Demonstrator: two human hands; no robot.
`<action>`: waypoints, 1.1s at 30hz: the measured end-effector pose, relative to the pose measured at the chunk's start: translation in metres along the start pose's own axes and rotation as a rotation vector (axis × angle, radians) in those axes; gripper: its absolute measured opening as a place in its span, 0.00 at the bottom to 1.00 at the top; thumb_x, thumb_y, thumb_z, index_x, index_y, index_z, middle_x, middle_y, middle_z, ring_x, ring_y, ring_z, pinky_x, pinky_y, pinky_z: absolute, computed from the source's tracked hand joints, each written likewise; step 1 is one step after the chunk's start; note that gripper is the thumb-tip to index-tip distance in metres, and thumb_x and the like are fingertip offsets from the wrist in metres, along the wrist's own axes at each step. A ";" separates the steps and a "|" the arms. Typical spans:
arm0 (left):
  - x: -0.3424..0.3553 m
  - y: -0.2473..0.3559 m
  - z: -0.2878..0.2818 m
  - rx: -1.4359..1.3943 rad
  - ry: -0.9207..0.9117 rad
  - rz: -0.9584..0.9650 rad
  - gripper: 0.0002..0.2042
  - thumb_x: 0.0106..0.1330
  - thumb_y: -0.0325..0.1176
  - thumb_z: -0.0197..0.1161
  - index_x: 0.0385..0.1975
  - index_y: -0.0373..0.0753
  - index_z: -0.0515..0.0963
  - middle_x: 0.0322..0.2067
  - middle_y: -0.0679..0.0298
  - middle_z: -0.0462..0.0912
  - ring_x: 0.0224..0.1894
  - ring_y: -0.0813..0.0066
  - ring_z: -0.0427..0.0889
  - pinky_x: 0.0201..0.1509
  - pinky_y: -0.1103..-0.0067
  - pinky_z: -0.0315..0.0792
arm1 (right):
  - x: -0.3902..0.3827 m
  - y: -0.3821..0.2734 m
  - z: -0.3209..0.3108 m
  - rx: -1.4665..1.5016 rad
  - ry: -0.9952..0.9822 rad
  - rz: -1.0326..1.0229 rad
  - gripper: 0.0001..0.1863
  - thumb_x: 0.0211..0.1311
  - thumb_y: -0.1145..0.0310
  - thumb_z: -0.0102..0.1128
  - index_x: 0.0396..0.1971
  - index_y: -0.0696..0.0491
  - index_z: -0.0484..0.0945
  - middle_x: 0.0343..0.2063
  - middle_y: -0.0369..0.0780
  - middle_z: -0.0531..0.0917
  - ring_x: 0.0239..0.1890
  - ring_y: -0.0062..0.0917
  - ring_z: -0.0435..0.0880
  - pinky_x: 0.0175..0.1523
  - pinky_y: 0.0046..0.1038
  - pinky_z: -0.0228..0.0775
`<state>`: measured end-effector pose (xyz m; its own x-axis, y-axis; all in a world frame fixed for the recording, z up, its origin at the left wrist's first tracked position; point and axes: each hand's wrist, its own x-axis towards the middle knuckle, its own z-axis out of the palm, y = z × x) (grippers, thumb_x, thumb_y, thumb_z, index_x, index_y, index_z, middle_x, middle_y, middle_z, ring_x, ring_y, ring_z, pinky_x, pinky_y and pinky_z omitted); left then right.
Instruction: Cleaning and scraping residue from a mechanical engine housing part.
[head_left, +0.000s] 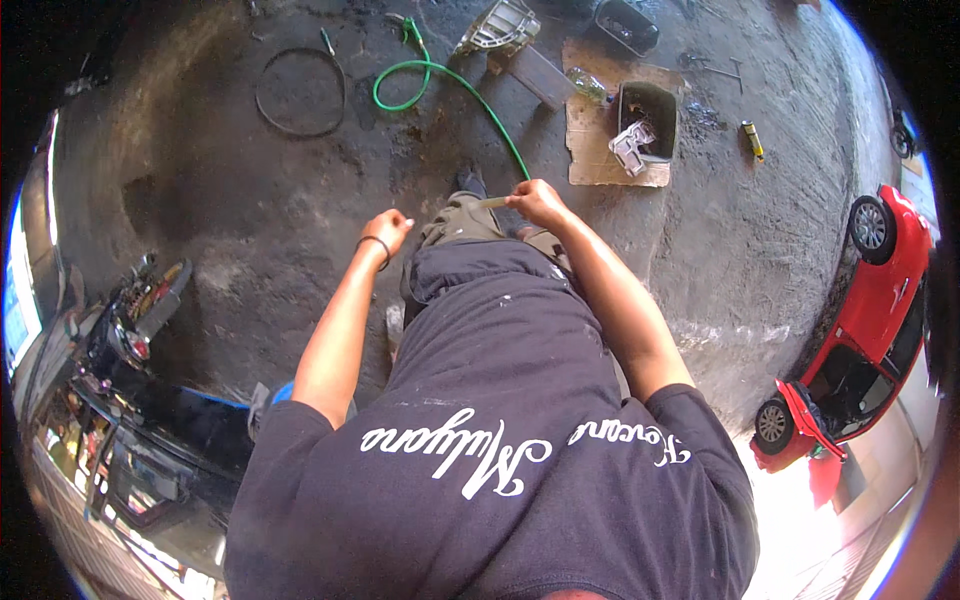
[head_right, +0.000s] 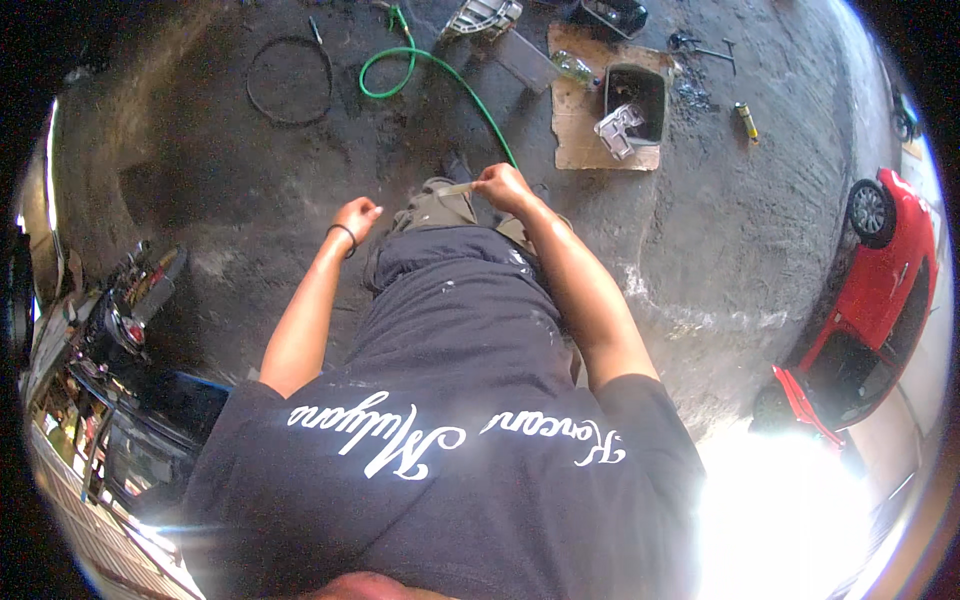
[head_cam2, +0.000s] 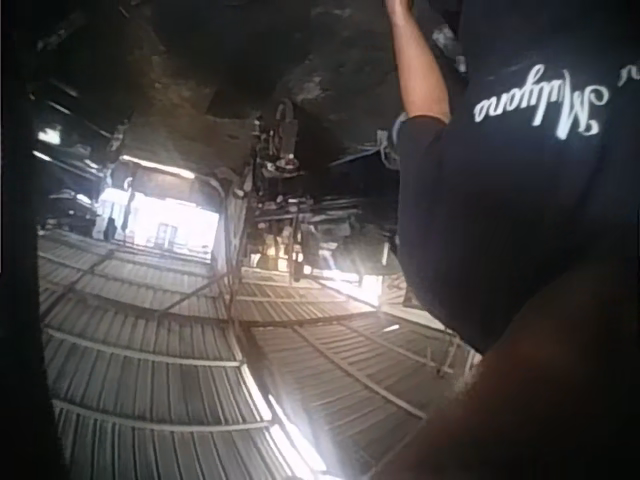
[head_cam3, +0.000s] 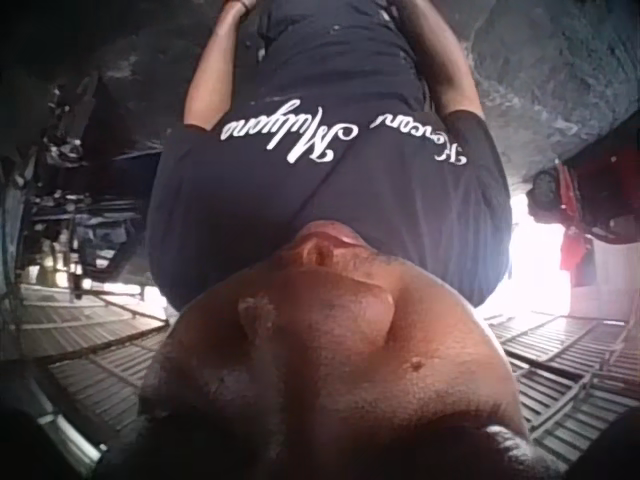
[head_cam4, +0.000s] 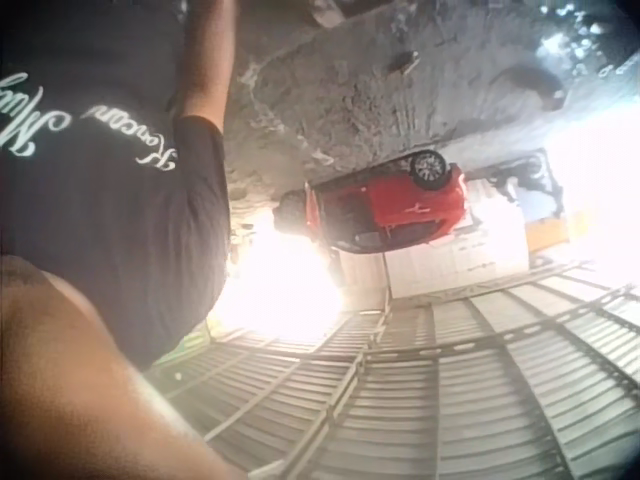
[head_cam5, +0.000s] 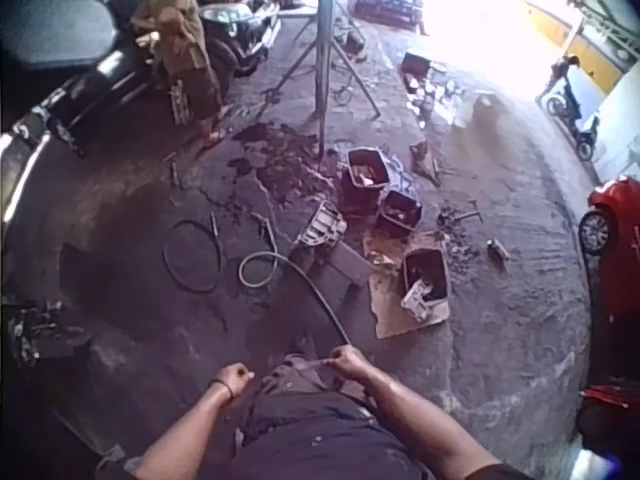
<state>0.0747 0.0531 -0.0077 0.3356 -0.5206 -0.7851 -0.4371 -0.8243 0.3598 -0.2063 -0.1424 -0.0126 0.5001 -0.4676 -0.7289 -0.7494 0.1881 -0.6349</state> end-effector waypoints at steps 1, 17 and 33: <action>-0.009 -0.015 0.007 0.177 0.130 0.044 0.14 0.64 0.46 0.63 0.35 0.40 0.80 0.31 0.57 0.85 0.37 0.62 0.84 0.41 0.69 0.75 | 0.004 0.006 0.006 -0.006 -0.007 0.016 0.14 0.55 0.59 0.68 0.29 0.56 0.82 0.19 0.38 0.80 0.20 0.23 0.77 0.28 0.32 0.67; -0.134 -0.128 0.150 -0.564 0.169 -0.364 0.09 0.67 0.36 0.64 0.33 0.36 0.75 0.21 0.65 0.79 0.19 0.77 0.76 0.24 0.77 0.71 | 0.008 0.094 0.005 -0.425 -0.215 -0.009 0.12 0.50 0.62 0.71 0.22 0.57 0.84 0.15 0.37 0.79 0.15 0.22 0.73 0.21 0.30 0.65; -0.127 -0.091 0.114 -0.499 0.245 -0.243 0.06 0.68 0.33 0.60 0.37 0.39 0.77 0.26 0.67 0.81 0.24 0.80 0.77 0.27 0.80 0.72 | -0.048 -0.060 0.007 -0.659 -0.154 -0.231 0.17 0.46 0.58 0.65 0.29 0.58 0.85 0.34 0.50 0.86 0.39 0.39 0.87 0.44 0.35 0.79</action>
<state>-0.0236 0.2196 0.0021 0.5848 -0.2912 -0.7571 0.1003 -0.9002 0.4237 -0.1820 -0.1259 0.0588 0.6967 -0.2957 -0.6535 -0.6989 -0.4850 -0.5257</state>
